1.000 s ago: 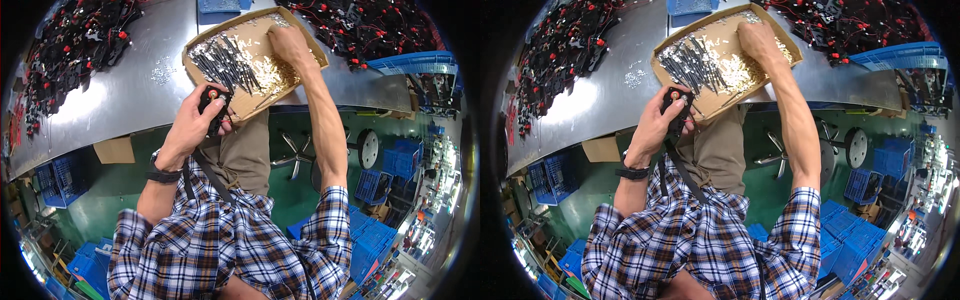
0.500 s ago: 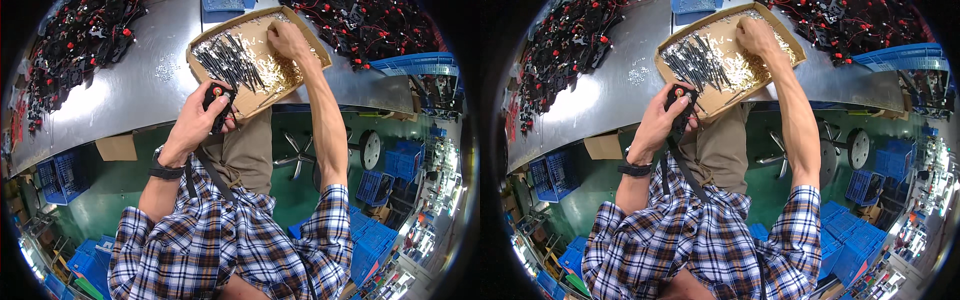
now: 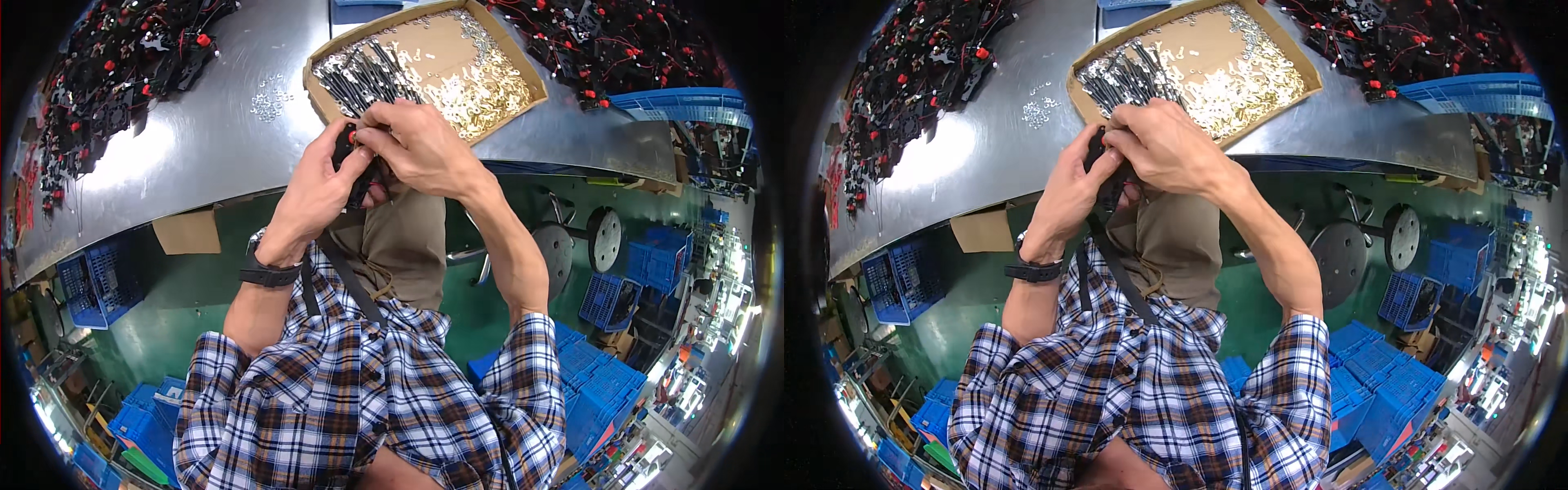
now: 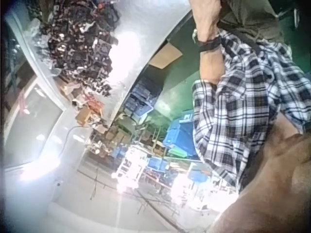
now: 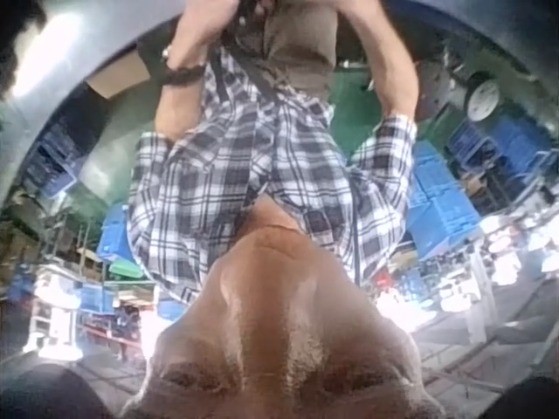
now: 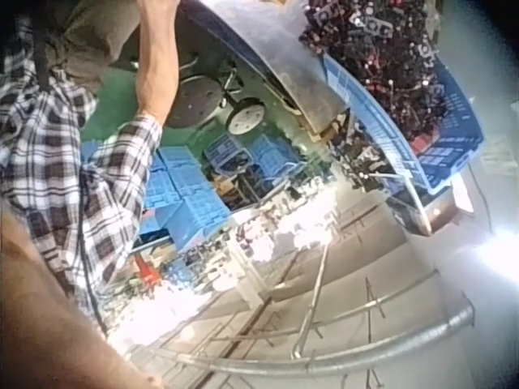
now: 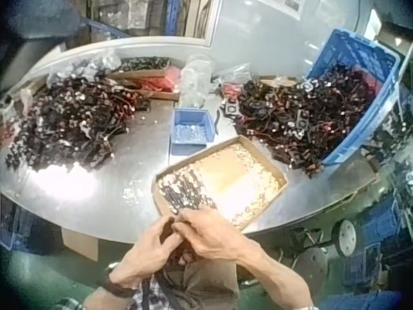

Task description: Assembling small electronic components with wires and pins at a workstation.

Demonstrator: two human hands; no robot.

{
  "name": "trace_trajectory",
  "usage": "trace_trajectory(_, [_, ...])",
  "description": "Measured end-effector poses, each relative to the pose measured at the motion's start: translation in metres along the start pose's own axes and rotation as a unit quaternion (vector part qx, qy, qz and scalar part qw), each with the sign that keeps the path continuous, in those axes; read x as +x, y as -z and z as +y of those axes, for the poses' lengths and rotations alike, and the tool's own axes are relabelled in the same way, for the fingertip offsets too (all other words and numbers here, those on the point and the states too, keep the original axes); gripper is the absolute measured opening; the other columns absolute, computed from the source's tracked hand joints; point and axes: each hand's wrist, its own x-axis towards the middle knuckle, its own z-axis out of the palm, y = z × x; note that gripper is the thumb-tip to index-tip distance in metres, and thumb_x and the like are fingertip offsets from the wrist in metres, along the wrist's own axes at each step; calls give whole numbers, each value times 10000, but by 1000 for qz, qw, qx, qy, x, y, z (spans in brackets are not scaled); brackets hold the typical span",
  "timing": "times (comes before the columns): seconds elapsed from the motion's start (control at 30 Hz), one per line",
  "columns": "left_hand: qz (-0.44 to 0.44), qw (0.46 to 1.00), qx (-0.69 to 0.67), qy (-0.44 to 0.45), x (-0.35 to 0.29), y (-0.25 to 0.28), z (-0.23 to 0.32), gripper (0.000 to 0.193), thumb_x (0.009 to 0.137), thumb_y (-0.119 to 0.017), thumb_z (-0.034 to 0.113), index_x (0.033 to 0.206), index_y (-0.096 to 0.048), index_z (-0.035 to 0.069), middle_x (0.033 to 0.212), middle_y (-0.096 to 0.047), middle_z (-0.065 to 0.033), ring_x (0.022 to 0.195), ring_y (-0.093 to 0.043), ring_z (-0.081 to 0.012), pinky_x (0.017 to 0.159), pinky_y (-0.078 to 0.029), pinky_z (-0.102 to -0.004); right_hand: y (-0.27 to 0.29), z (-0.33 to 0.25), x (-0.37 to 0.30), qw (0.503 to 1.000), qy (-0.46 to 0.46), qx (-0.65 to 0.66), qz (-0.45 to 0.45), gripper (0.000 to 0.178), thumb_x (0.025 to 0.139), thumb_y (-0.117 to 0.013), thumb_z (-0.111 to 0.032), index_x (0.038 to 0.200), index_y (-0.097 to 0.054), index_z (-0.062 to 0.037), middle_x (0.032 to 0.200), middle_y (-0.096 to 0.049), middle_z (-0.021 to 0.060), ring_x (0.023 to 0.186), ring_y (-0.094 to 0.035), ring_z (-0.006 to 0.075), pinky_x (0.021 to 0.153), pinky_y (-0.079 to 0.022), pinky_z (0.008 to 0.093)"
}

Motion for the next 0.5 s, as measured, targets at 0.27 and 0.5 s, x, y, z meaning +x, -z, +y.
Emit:
trace_trajectory(0.27, [13, 999, 39, -27, 5, 9, -17, 245, 1029, -554, 127, 1236, -540, -2, 1004, -674, -89, 811, -671, -139, 685, -548, -276, -20, -14, -9, 991, -105, 34, 73, 156, 934, -649, -102, 977, -686, 43, 789, -692, 155, 695, -648, 309, 706, -508, 398])
trace_trajectory(0.5, [22, 987, 137, -85, 5, 7, -9, 275, 1002, -575, 98, 1253, -552, -13, 1072, -683, -118, 944, -643, -170, 834, -532, -310, -24, -3, -16, 938, 193, -259, 128, 307, 769, -699, -25, 1071, -656, 12, 920, -690, 88, 854, -646, 232, 931, -438, 461])
